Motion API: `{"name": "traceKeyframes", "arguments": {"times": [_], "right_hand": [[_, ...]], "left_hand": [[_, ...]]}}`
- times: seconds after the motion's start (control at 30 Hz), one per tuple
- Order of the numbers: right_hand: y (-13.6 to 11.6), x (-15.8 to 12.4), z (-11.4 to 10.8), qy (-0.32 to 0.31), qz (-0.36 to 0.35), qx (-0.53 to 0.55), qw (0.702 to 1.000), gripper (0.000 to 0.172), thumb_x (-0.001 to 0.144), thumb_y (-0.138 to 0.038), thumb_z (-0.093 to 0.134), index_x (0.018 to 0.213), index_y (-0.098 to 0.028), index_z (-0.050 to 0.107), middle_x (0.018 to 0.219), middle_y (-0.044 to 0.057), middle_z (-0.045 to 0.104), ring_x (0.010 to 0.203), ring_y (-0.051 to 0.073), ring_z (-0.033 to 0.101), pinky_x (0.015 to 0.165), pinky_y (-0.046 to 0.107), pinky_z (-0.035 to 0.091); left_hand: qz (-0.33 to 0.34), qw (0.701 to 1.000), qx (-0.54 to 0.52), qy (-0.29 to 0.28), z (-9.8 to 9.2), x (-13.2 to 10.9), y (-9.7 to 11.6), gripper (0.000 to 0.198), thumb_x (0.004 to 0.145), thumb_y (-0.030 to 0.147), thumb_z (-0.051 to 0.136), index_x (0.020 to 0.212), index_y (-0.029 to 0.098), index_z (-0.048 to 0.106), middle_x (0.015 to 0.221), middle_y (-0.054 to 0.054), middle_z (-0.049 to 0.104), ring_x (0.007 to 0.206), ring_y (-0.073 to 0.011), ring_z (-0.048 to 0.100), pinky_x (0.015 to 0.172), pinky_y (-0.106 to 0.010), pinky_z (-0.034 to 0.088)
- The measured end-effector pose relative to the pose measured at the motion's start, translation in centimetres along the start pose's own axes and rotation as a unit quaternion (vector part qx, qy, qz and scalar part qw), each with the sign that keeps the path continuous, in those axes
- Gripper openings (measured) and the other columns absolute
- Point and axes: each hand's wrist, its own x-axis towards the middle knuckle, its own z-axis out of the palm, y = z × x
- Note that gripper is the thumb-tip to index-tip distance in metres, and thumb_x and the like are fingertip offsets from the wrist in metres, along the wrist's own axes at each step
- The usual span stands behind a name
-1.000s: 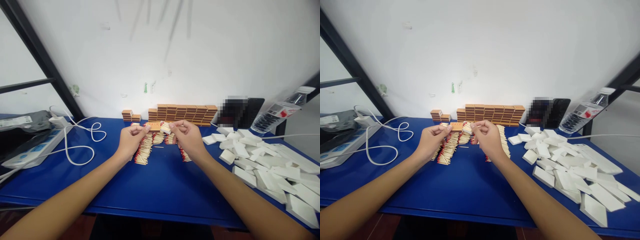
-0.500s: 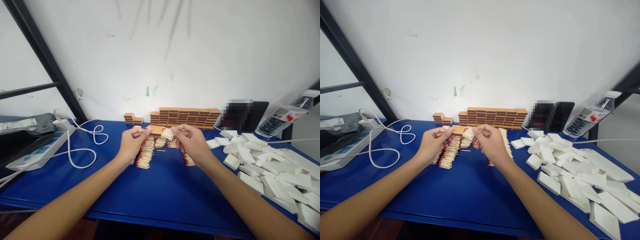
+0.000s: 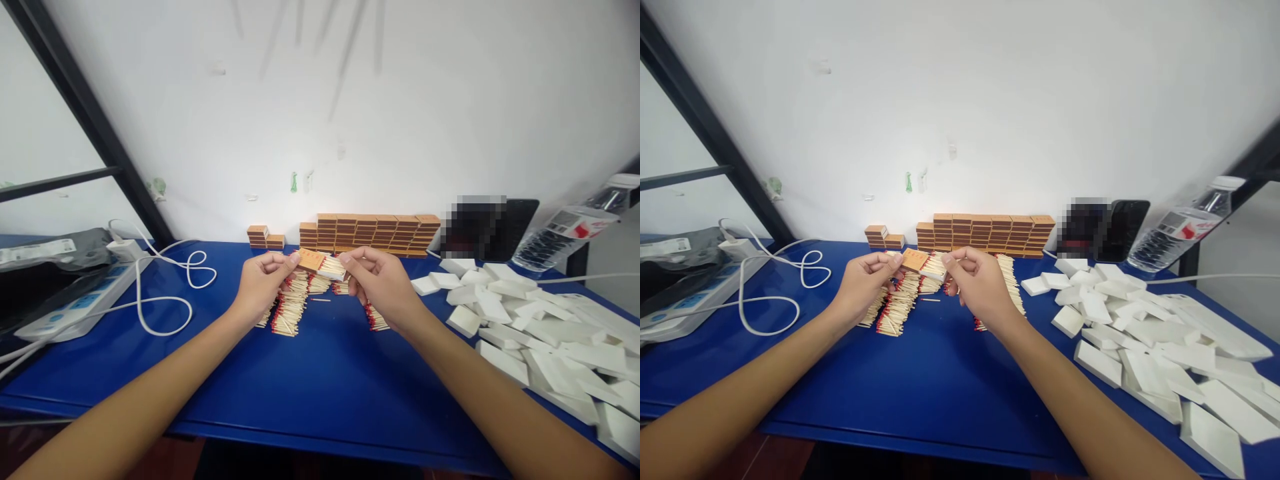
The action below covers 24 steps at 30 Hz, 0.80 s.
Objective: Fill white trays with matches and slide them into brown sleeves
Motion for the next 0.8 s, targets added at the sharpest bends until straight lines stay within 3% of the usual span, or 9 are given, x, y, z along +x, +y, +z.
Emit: {"name": "traceKeyframes", "arguments": {"times": [0.17, 0.37, 0.53, 0.8], "right_hand": [[0.4, 0.1, 0.0, 0.03, -0.006, 0.004, 1.0, 0.05, 0.082, -0.066, 0.078, 0.089, -0.018, 0.067, 0.054, -0.003, 0.062, 0.038, 0.009, 0.048, 0.034, 0.021, 0.036], [0.7, 0.1, 0.0, 0.039, -0.017, -0.002, 0.999, 0.048, 0.085, -0.066, 0.076, 0.09, -0.019, 0.065, 0.052, -0.004, 0.061, 0.038, 0.01, 0.05, 0.035, 0.021, 0.04], [0.7, 0.2, 0.1, 0.008, -0.018, -0.001, 1.0, 0.055, 0.082, -0.073, 0.076, 0.089, -0.019, 0.066, 0.053, -0.005, 0.061, 0.039, 0.009, 0.05, 0.036, 0.021, 0.04], [1.1, -0.5, 1.2, 0.046, -0.008, 0.017, 0.999, 0.059, 0.082, -0.077, 0.074, 0.092, -0.022, 0.056, 0.053, -0.006, 0.062, 0.041, 0.01, 0.052, 0.037, 0.019, 0.04]], "left_hand": [[-0.019, 1.0, -0.006, -0.023, 0.3, -0.5, 0.2, 0.051, 0.07, 0.061, 0.093, 0.08, 0.015, 0.075, 0.071, -0.005, 0.073, 0.061, -0.0122, 0.062, 0.052, -0.021, 0.048], [-0.021, 0.998, -0.01, -0.062, 0.3, -0.8, 0.1, 0.057, 0.076, 0.055, 0.092, 0.114, 0.018, 0.072, 0.074, -0.004, 0.077, 0.063, -0.0144, 0.068, 0.053, -0.021, 0.05], [-0.033, 0.997, -0.005, -0.076, 0.5, -1.1, 0.6, 0.07, 0.075, 0.055, 0.093, 0.128, 0.016, 0.068, 0.071, -0.003, 0.078, 0.057, -0.0131, 0.066, 0.053, -0.021, 0.05], [-0.025, 0.994, 0.001, -0.102, 1.0, -1.3, 0.3, 0.066, 0.072, 0.055, 0.094, 0.121, 0.014, 0.075, 0.077, -0.008, 0.081, 0.06, -0.017, 0.071, 0.05, -0.022, 0.051]]}}
